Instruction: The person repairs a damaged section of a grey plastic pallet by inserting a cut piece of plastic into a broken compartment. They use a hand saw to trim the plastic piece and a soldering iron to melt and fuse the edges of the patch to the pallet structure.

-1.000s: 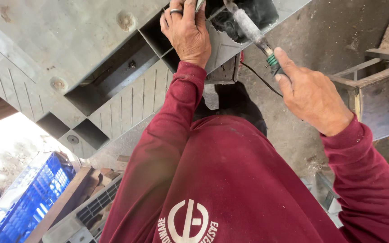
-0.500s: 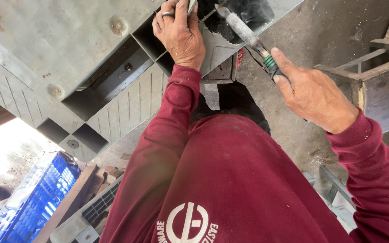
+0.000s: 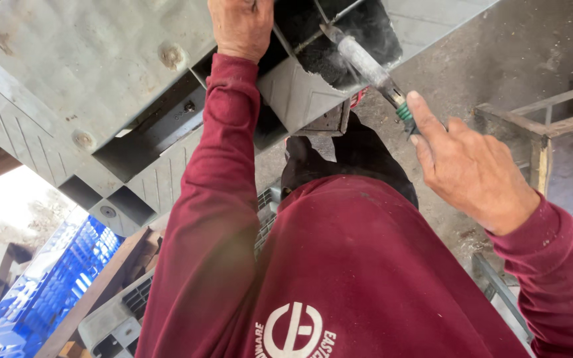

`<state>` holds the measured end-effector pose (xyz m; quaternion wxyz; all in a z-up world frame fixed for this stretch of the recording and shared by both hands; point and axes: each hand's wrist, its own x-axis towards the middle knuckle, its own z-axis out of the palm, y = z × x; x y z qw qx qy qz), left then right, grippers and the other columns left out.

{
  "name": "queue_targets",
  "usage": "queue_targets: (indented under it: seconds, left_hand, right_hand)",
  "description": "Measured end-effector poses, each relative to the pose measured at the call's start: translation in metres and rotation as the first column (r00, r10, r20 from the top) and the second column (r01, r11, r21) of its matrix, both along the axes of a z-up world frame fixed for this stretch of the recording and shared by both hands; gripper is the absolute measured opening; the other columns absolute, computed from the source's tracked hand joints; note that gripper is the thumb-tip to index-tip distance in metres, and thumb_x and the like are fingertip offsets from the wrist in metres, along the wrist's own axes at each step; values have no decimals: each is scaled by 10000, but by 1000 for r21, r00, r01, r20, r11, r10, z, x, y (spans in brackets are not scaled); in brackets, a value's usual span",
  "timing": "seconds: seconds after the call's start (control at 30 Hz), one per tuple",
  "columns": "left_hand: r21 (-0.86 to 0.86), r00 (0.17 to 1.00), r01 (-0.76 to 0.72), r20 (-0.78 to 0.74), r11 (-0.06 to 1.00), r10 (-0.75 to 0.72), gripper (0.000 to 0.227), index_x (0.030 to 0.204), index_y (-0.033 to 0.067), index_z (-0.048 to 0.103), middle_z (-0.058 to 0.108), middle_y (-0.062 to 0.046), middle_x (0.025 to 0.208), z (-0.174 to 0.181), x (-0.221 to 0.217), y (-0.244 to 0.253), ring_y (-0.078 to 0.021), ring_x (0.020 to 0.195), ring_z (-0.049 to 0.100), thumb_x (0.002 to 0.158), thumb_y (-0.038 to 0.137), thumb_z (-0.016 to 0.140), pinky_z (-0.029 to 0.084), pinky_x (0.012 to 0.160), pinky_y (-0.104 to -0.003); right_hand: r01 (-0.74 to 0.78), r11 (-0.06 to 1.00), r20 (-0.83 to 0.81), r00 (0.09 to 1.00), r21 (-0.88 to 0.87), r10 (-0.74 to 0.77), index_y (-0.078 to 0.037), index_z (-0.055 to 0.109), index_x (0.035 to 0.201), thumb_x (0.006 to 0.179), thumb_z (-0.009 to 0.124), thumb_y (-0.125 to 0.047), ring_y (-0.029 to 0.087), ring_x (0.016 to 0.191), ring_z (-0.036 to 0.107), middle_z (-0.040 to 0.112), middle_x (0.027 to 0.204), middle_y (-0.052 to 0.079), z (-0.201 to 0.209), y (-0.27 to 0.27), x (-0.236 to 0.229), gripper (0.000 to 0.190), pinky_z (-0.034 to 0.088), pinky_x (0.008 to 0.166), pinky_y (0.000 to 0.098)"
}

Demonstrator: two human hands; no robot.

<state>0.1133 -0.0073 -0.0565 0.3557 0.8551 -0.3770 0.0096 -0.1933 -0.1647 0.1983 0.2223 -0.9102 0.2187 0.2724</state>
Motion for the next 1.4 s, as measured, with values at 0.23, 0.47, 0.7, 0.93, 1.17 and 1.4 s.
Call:
queue_targets:
  seconds: [0.23,0.47,0.7,0.93,1.17,1.4]
  left_hand:
    - [-204,982,-22,-190,979,-18,380,824,19,557,544,-123,735,28,1,2,-314,674,517,996,258,796,416,636,-423]
    - [-245,964,62,-238,967,-122,304,898,21,630,598,-113,760,55,7,-9,-301,694,577,1051,261,740,448,654,-403]
    - [-249,955,52,-270,967,-121,321,931,21,656,616,-92,743,62,8,-11,-263,666,594,1061,308,715,469,637,-384]
    - [-273,953,93,-254,957,-165,277,1022,18,665,662,-95,812,75,9,-11,-261,704,630,1078,287,702,495,663,-372]
    - [-316,933,113,-293,942,-210,254,1083,7,665,680,-113,878,89,8,-14,-274,756,661,1086,260,685,518,694,-374]
    - [-261,949,113,-258,959,-182,285,985,12,641,647,-127,801,71,11,-8,-318,731,638,1069,282,682,492,678,-405]
  right_hand:
    - [-14,1000,57,998,16,13,-112,400,1591,974,598,-232,450,576,628,619,816,250,3,-8,3,659,533,529,528]
    - [176,953,104,973,246,-206,-37,406,1558,983,569,-176,459,751,652,649,942,271,7,-1,7,613,525,673,520]
    - [333,859,73,918,388,-389,3,392,1550,1001,535,-167,409,922,695,691,1083,254,7,19,7,592,535,815,457]
    - [458,757,36,845,466,-534,2,391,1573,1037,518,-158,325,958,685,662,1107,265,3,38,9,573,538,850,408]
    - [753,410,-284,601,515,-747,-81,360,1601,988,498,-164,126,559,525,597,738,67,1,67,20,633,490,547,291]
    - [790,170,-368,449,589,-814,-110,280,1624,988,463,-162,99,470,500,564,751,20,-4,93,29,664,466,438,261]
